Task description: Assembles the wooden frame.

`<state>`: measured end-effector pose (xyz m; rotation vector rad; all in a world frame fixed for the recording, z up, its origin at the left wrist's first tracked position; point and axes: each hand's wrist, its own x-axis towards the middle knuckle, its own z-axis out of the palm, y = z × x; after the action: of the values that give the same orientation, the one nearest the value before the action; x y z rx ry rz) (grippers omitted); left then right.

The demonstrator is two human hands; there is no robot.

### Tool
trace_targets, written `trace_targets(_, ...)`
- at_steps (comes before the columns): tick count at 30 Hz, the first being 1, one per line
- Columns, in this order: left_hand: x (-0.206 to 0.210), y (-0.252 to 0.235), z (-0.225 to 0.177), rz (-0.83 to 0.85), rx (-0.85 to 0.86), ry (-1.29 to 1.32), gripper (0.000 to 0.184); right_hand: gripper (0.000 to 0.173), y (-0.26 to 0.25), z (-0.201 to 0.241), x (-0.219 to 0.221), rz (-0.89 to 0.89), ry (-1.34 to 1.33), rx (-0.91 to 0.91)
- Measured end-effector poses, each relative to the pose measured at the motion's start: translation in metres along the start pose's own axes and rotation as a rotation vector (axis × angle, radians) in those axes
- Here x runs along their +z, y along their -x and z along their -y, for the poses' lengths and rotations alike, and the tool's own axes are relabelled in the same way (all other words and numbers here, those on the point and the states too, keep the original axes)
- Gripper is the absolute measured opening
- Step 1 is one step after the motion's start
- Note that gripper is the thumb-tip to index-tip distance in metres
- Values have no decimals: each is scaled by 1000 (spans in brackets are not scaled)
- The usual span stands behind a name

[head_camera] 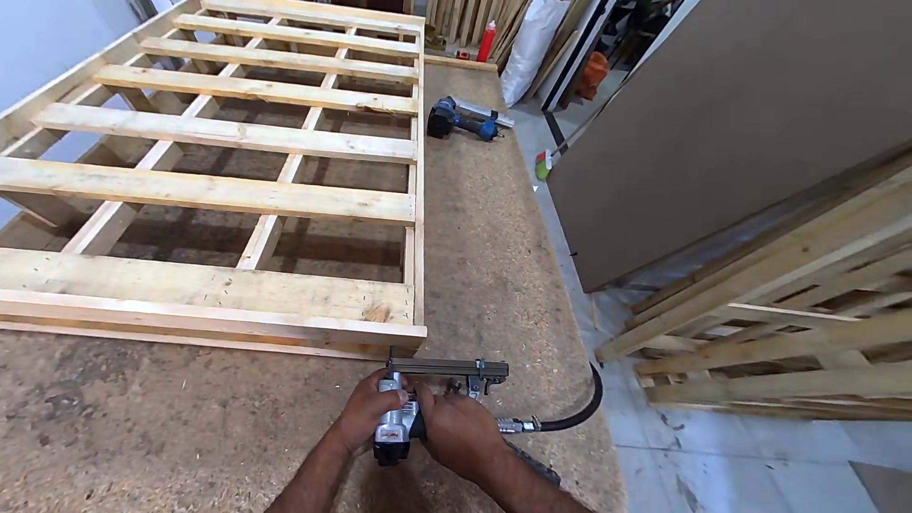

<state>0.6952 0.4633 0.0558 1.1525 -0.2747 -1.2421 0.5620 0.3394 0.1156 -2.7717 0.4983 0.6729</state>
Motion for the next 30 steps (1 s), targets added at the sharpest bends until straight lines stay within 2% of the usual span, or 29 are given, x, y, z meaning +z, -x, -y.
trace_targets(2,4,-1,0,-4,-7,-8,48,49,2,-3,2,-3,-8,0)
trace_targets(5,9,-4,2,-2,-11,-23,50,55,3,-8,3,-7,-1,3)
trace_targets(9,15,-6,3,8,-16,-32,50,51,7,-14,6,-16,-11,13)
trace_targets(12,19,-8,4,7,-17,-48,48,59,10,-17,1,12,-26,30)
trace_targets(15,22,-10,5,6,-23,-54,48,59,13,-21,-1,27,-47,34)
trace_targets(18,25,-12,6,7,-27,-63,49,68,13,-25,0,34,-54,37)
trace_targets(21,29,-13,7,2,-38,-80,50,61,15,-29,6,8,-47,27)
trace_targets(24,31,-17,7,8,-45,-111,49,67,16,-31,7,4,-38,24)
trace_targets(27,33,-20,8,12,-52,-120,48,61,17,-33,7,-10,-28,28)
trace_targets(30,30,-18,3,26,-86,-214,49,72,16,-34,8,1,-18,-1)
